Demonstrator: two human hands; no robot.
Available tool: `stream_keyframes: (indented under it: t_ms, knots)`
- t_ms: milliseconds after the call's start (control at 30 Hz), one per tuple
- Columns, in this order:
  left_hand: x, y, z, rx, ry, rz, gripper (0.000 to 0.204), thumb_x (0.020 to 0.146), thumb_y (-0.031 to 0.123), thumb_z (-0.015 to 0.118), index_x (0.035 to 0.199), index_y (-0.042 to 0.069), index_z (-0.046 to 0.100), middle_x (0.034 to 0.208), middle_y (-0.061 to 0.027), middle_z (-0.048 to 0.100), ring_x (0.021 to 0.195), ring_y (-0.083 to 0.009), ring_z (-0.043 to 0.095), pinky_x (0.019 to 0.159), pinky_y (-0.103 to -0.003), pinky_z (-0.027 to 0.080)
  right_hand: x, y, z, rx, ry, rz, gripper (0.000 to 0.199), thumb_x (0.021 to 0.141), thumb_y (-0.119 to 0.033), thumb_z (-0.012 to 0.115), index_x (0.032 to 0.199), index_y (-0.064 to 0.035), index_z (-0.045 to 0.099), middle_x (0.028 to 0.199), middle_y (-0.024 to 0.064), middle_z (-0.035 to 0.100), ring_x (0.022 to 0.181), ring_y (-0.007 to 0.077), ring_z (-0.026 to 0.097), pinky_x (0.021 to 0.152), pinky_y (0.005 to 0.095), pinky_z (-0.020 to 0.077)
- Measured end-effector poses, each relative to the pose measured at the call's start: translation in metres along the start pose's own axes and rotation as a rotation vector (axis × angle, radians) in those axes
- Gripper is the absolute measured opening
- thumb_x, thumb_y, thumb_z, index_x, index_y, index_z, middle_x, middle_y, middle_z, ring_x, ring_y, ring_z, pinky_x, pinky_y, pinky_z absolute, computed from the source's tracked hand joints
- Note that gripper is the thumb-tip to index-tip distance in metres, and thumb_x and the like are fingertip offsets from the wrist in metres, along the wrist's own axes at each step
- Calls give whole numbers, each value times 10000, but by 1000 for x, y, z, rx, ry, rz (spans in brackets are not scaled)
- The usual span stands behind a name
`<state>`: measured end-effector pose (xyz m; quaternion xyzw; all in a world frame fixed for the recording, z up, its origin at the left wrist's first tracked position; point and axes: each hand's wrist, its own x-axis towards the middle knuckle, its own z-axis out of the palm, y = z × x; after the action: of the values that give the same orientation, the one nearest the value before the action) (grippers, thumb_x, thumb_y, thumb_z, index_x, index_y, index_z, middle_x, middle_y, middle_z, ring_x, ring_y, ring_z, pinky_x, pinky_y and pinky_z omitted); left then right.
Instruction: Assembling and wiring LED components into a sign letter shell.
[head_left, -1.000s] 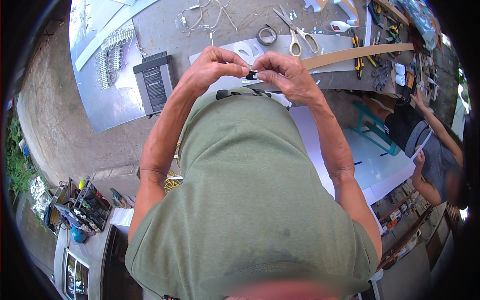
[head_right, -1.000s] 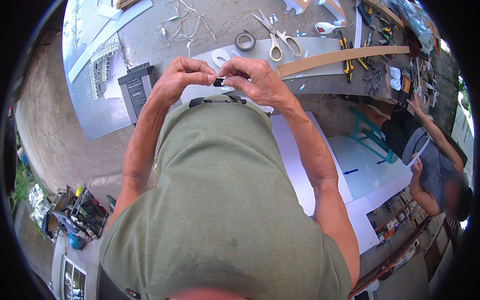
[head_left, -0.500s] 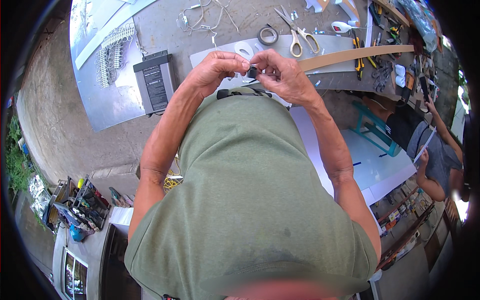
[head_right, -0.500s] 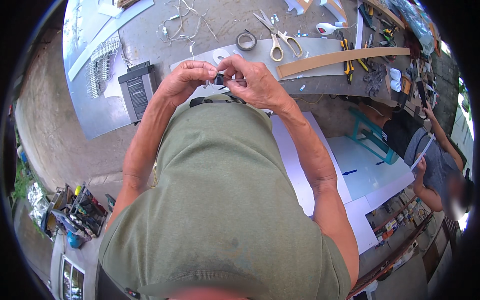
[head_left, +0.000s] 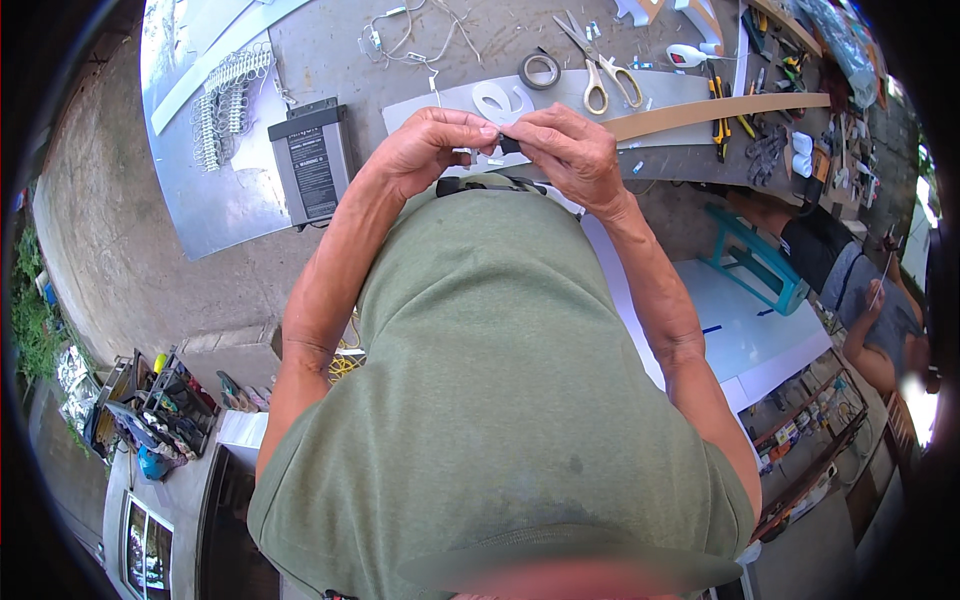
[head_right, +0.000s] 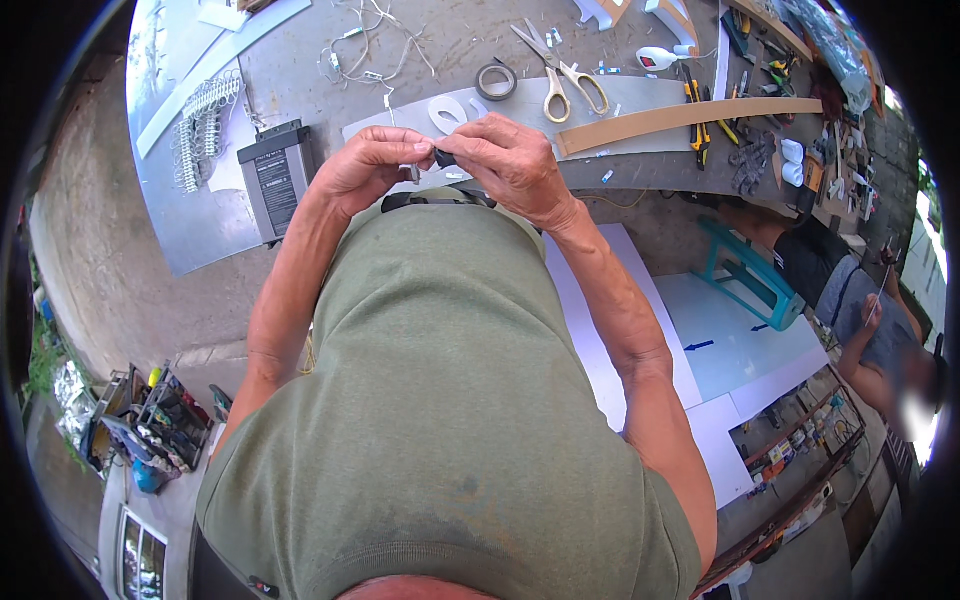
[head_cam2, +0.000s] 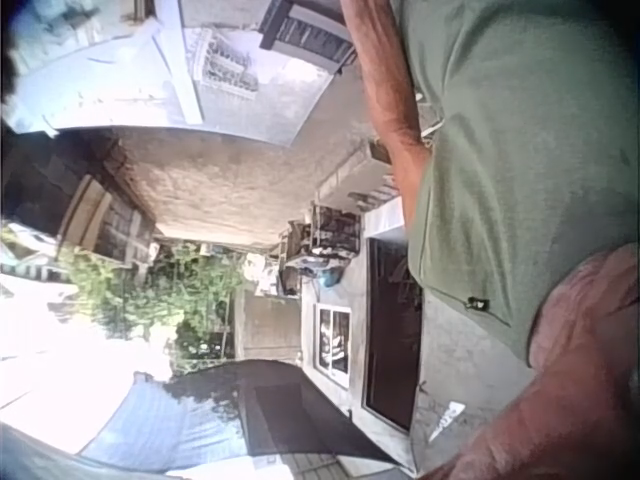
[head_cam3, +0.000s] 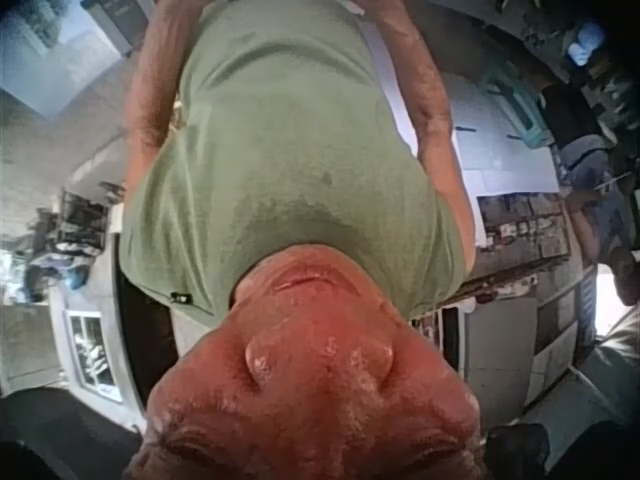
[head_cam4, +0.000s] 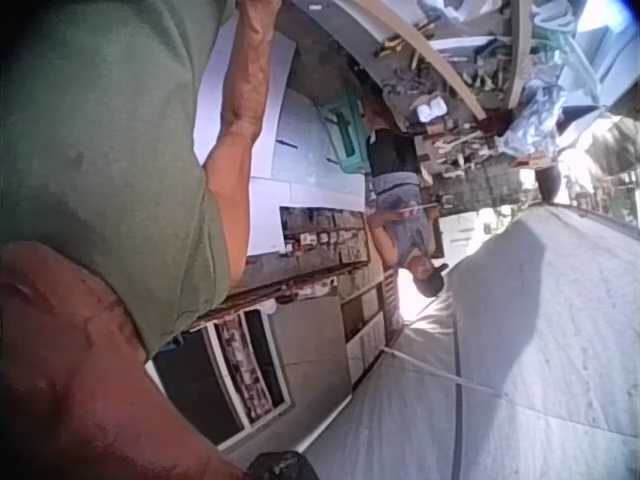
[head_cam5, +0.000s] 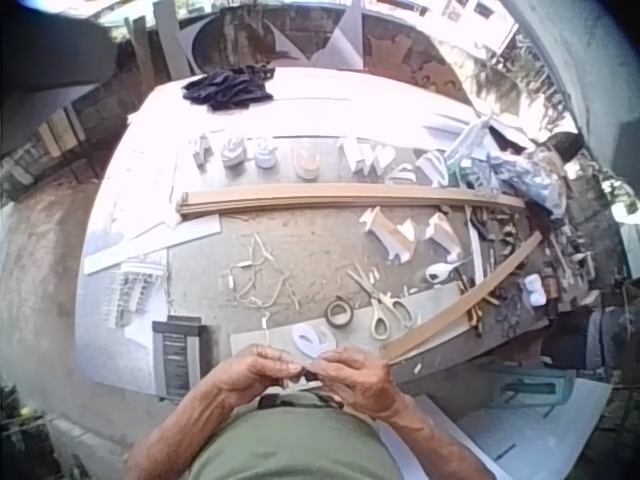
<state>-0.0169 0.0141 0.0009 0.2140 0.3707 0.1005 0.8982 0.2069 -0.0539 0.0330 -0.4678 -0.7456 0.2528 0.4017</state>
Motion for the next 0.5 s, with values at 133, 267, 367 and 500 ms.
stream_keyframes:
  t_ms: [133,267,367,500]
  knots:
    - [-1,-1,1,150,22,89,170,872,129,768,1011,31,774,925,-49,749,869,-119,661,804,-280,479,-3,1,-1,-9,-10,0,331,762,59,774,1067,-67,755,934,67,728,767,193,651,652,313,522]
    - [-11,2,18,416,125,296,169,862,117,776,1000,20,784,885,-45,727,849,-117,634,817,-282,486,-3,0,0,-22,2,45,306,762,18,786,1056,-61,758,883,72,701,787,214,663,673,331,548]
    - [-11,-1,16,754,189,557,153,859,127,773,991,55,800,826,-27,702,814,-123,591,771,-289,476,-1,-3,1,40,-4,107,243,793,3,781,1029,-50,757,869,74,700,776,202,665,666,326,546]
    - [-12,-3,25,932,280,716,166,800,117,788,963,106,814,818,-53,706,789,-159,578,701,-302,481,-2,-6,0,212,-71,410,138,858,-32,754,995,-24,745,850,53,699,706,129,644,613,287,516]
